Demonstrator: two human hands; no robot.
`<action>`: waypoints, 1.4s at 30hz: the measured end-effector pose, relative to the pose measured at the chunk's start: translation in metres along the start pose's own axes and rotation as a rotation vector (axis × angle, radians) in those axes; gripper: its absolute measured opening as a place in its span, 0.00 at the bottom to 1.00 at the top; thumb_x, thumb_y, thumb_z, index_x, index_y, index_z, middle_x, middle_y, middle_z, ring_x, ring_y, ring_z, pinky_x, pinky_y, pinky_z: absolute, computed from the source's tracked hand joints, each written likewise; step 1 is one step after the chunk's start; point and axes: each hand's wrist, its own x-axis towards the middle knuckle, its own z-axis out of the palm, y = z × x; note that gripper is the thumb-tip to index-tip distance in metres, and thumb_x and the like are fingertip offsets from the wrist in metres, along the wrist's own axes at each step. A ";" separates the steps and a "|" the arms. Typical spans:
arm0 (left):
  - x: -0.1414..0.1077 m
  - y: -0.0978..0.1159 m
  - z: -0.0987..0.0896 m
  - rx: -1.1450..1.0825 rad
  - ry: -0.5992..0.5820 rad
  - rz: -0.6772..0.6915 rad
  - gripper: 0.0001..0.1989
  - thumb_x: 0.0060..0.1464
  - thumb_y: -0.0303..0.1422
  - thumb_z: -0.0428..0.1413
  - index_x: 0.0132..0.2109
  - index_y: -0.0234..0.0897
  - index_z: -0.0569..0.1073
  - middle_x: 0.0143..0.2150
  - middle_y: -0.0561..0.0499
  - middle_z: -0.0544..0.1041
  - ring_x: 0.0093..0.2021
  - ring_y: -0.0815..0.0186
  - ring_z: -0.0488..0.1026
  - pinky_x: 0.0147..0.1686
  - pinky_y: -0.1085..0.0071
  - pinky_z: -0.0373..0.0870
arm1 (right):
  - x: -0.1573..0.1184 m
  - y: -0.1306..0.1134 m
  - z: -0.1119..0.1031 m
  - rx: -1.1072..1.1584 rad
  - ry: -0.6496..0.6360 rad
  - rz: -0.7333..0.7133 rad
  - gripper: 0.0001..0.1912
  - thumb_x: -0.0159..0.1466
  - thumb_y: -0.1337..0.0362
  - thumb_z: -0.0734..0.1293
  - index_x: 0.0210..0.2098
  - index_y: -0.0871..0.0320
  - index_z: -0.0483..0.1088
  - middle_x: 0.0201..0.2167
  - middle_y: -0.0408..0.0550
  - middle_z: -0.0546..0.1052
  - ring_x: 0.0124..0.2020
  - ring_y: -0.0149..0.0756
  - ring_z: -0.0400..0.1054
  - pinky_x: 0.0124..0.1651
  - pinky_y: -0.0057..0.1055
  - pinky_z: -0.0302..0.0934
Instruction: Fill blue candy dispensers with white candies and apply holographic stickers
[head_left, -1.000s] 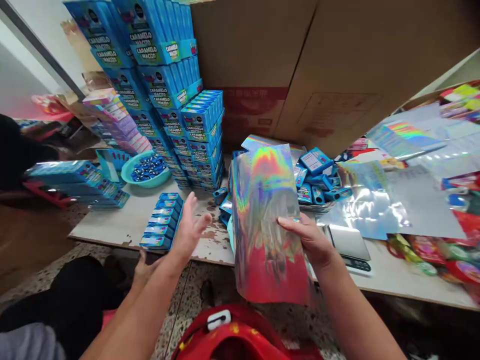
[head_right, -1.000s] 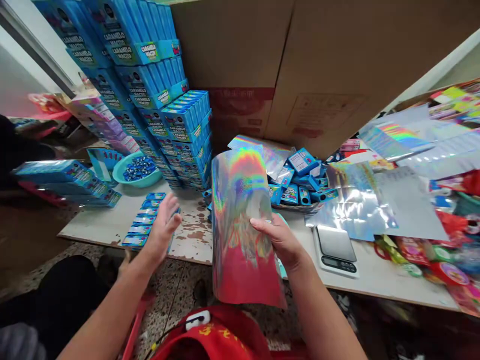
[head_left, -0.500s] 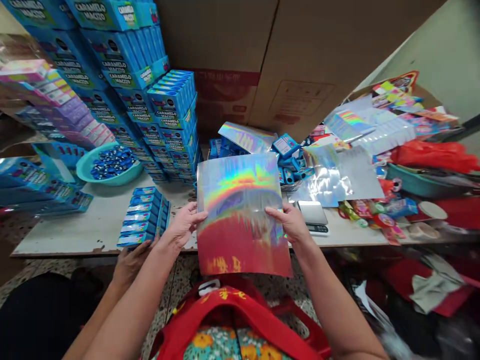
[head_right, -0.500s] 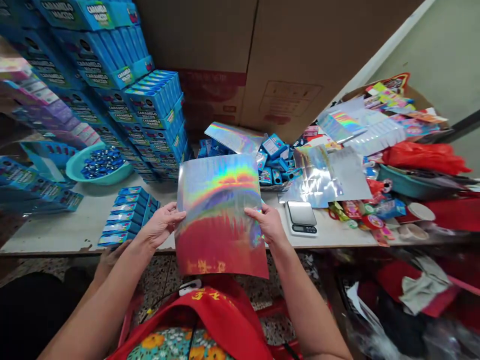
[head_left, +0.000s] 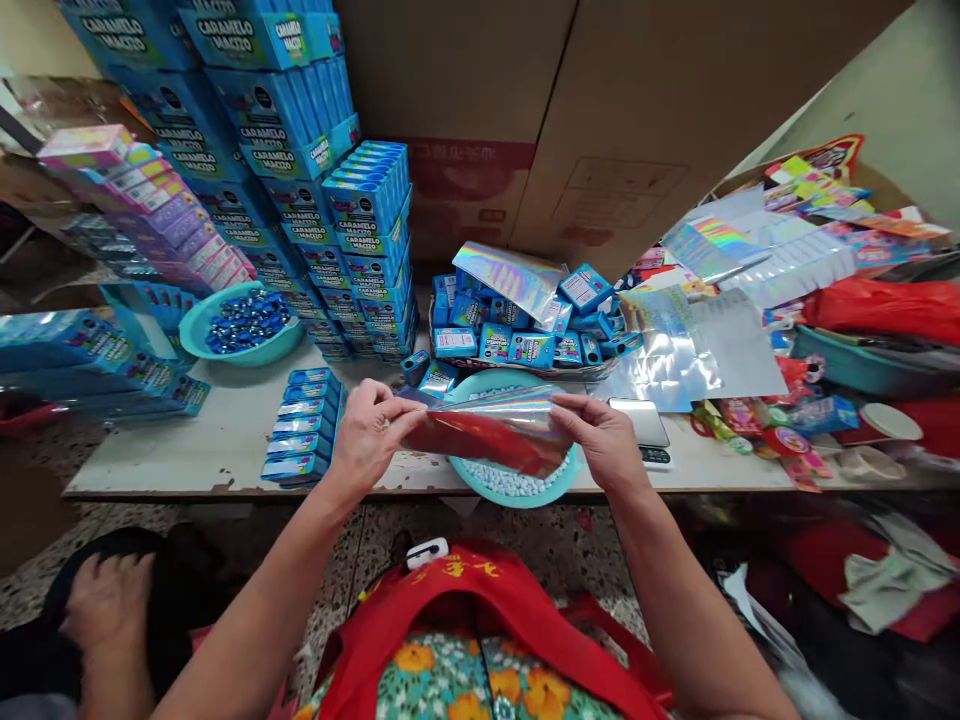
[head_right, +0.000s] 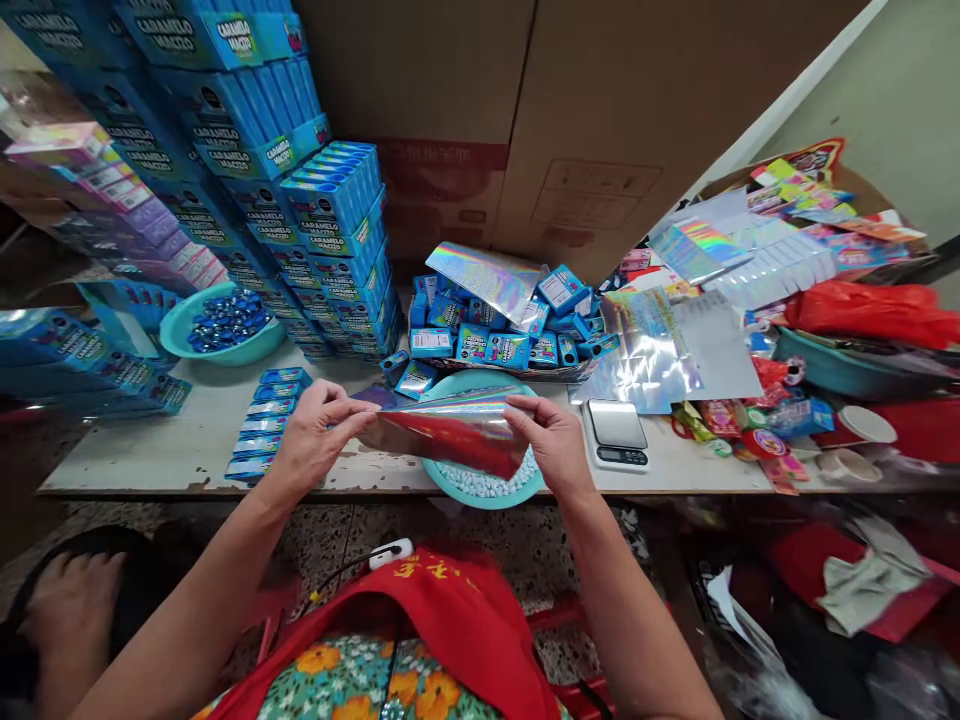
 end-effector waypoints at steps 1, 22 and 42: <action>0.000 0.005 -0.005 0.078 0.068 0.076 0.08 0.53 0.37 0.57 0.34 0.42 0.80 0.45 0.47 0.71 0.49 0.59 0.68 0.50 0.62 0.65 | -0.002 -0.008 0.002 -0.134 0.058 -0.100 0.21 0.54 0.49 0.71 0.39 0.58 0.77 0.34 0.50 0.76 0.36 0.40 0.69 0.44 0.42 0.65; 0.052 -0.054 0.093 0.256 -0.473 0.231 0.20 0.57 0.43 0.51 0.55 0.45 0.70 0.54 0.46 0.73 0.57 0.54 0.65 0.59 0.54 0.53 | 0.053 0.067 0.067 -0.368 -0.637 -0.043 0.18 0.61 0.54 0.63 0.23 0.60 0.71 0.18 0.39 0.68 0.22 0.28 0.62 0.27 0.24 0.55; 0.093 -0.092 0.175 0.107 -0.924 0.181 0.14 0.52 0.36 0.49 0.35 0.37 0.78 0.35 0.50 0.78 0.37 0.63 0.71 0.34 0.72 0.62 | -0.025 0.124 0.099 -1.043 0.083 -0.369 0.13 0.66 0.65 0.61 0.49 0.60 0.69 0.55 0.54 0.70 0.59 0.47 0.58 0.57 0.43 0.56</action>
